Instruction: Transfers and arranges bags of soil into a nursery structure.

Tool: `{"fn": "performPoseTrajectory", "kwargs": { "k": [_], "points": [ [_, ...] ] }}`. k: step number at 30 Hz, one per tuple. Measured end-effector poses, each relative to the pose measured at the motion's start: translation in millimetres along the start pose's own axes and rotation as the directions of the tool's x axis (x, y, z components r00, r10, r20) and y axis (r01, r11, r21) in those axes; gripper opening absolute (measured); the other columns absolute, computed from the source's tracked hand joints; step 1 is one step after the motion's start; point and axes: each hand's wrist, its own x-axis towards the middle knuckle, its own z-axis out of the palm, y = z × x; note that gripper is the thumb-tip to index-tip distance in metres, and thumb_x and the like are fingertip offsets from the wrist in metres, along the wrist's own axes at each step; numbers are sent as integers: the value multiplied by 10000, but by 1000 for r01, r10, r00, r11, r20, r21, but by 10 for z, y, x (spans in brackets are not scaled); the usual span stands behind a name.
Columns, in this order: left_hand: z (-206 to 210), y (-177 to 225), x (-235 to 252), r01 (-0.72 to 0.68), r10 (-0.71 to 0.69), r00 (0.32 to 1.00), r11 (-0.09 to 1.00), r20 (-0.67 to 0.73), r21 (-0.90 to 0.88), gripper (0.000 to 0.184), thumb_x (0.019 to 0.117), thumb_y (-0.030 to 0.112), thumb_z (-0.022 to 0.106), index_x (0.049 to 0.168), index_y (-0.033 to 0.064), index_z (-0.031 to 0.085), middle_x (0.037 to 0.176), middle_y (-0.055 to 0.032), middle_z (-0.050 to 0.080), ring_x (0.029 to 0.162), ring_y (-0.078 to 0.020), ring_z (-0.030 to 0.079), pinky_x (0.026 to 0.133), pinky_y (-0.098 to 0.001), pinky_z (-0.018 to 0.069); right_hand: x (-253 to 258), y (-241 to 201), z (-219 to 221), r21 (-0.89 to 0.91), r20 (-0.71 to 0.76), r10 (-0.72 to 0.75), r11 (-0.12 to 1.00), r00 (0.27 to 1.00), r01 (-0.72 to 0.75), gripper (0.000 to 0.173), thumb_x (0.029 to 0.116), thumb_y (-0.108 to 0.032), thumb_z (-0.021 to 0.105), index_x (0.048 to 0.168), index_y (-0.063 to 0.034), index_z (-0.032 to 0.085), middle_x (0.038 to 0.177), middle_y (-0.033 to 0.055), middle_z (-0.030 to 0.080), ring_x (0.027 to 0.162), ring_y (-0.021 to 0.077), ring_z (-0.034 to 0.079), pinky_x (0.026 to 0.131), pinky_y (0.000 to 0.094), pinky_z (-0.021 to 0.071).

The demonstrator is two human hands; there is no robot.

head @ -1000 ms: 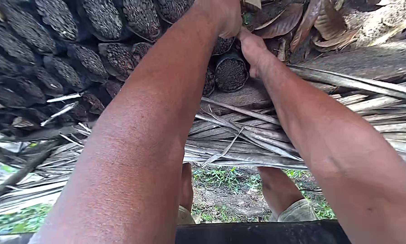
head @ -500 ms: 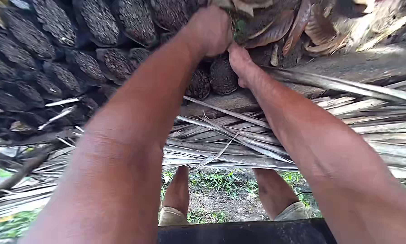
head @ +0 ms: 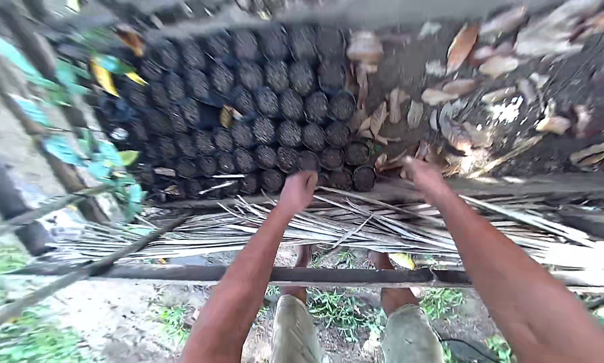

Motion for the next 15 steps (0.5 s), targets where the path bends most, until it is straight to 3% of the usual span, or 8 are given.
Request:
{"fn": "performPoseTrajectory", "kwargs": {
  "k": [4, 7, 10, 13, 15],
  "points": [
    [-572, -317, -1569, -56, 47, 995, 993, -88, -102, 350, 1096, 315, 472, 1319, 142, 679, 1184, -93, 738, 1054, -234, 722, 951, -538, 580, -1361, -72, -328, 41, -30, 9, 999, 1000, -8, 592, 1062, -579, 430, 1425, -139, 588, 1349, 170, 654, 1214, 352, 640, 1001, 617, 510],
    [-960, -468, -2686, -112, 74, 978, 976, -197, -189, 336, 1085, 254, 474, 1292, 122, 702, 1236, -34, 733, 1129, -117, 697, 1022, -392, 571, -2320, -122, -269, -267, -88, -67, 963, 994, 41, 484, 1092, -451, 428, 1370, -124, 650, 1279, 209, 680, 1192, 385, 645, 1023, 642, 482],
    [-1173, -701, -3758, -94, 27, 970, 959, -241, -267, 316, 1079, 232, 487, 1256, 100, 713, 1208, -56, 737, 1100, -133, 704, 1008, -400, 576, -3242, -211, 75, -328, -34, -144, 936, 989, 125, 424, 1099, -366, 439, 1396, -137, 637, 1289, 180, 687, 1194, 358, 657, 1038, 623, 488],
    [-1146, -1191, -4717, 160, -200, 969, 955, -146, -248, 367, 1090, 331, 469, 1290, 128, 701, 1177, -83, 742, 1078, -193, 715, 998, -467, 569, -3880, -189, 516, -347, 139, -132, 922, 981, 173, 402, 1094, -361, 469, 1368, -134, 657, 1274, 176, 695, 1177, 350, 665, 1028, 621, 498],
    [-999, -1552, -5321, 412, -434, 900, 880, -48, -238, 424, 1097, 390, 451, 1323, 114, 679, 1199, -151, 726, 1119, -301, 702, 1014, -573, 535, -4168, -190, 738, -406, 302, -92, 888, 949, 215, 406, 1087, -368, 493, 1368, -124, 654, 1292, 174, 686, 1200, 337, 656, 1048, 599, 498]
  ]
}}
